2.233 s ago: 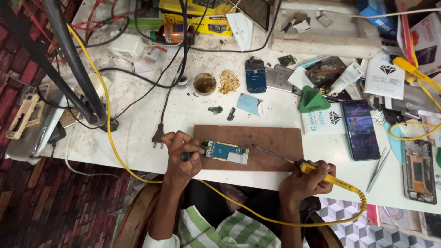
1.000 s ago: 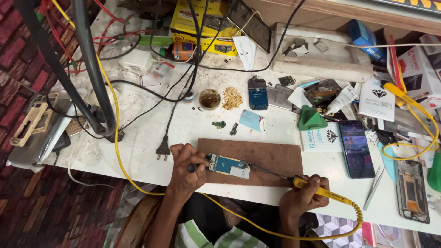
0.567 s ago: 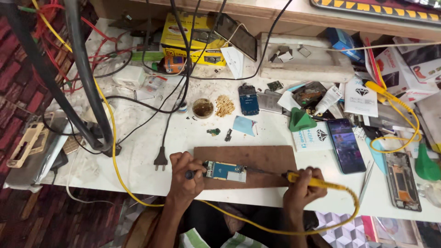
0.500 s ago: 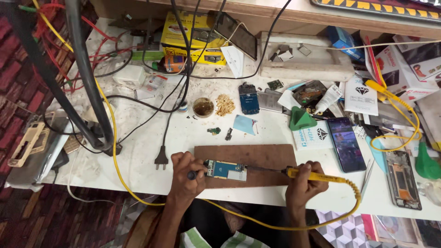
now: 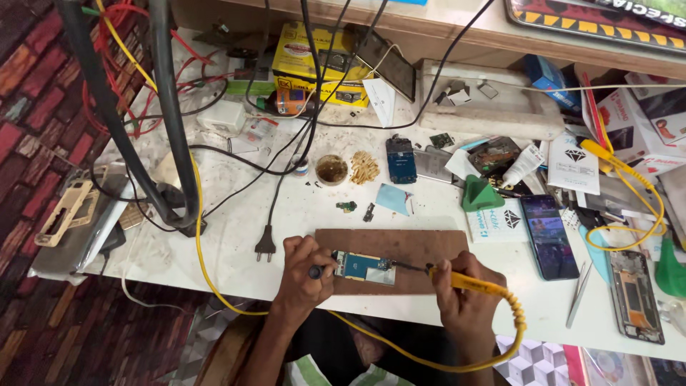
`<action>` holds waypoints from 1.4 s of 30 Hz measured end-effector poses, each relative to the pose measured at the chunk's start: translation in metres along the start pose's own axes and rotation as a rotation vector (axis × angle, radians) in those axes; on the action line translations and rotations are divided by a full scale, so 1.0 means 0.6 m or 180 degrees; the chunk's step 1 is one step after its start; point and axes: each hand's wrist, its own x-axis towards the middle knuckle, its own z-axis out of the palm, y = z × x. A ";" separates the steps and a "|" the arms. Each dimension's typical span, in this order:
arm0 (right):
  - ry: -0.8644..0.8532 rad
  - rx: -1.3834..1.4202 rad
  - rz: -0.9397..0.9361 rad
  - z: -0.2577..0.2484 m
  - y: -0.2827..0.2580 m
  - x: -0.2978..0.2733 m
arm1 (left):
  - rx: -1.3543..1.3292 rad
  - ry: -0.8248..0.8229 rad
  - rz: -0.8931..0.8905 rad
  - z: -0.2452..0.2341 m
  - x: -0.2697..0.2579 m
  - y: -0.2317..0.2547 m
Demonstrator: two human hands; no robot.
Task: The person uses a soldering iron and tweezers to work on a small blue circuit board placed on a cork mat. They repeatedly apply heat to specific points on the board while holding it steady, occasionally adjusting the board's position.
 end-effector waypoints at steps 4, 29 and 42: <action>-0.0056 -0.0091 -0.0237 0.004 0.003 -0.007 | -0.0056 0.0033 0.0037 0.003 -0.004 -0.005; -0.0075 -0.0424 0.0351 0.004 0.008 -0.054 | 0.0066 0.0080 0.0071 0.007 0.001 -0.006; 0.0369 0.0471 0.0791 0.005 0.005 -0.055 | 0.0099 -0.0135 -0.0348 -0.001 0.008 -0.001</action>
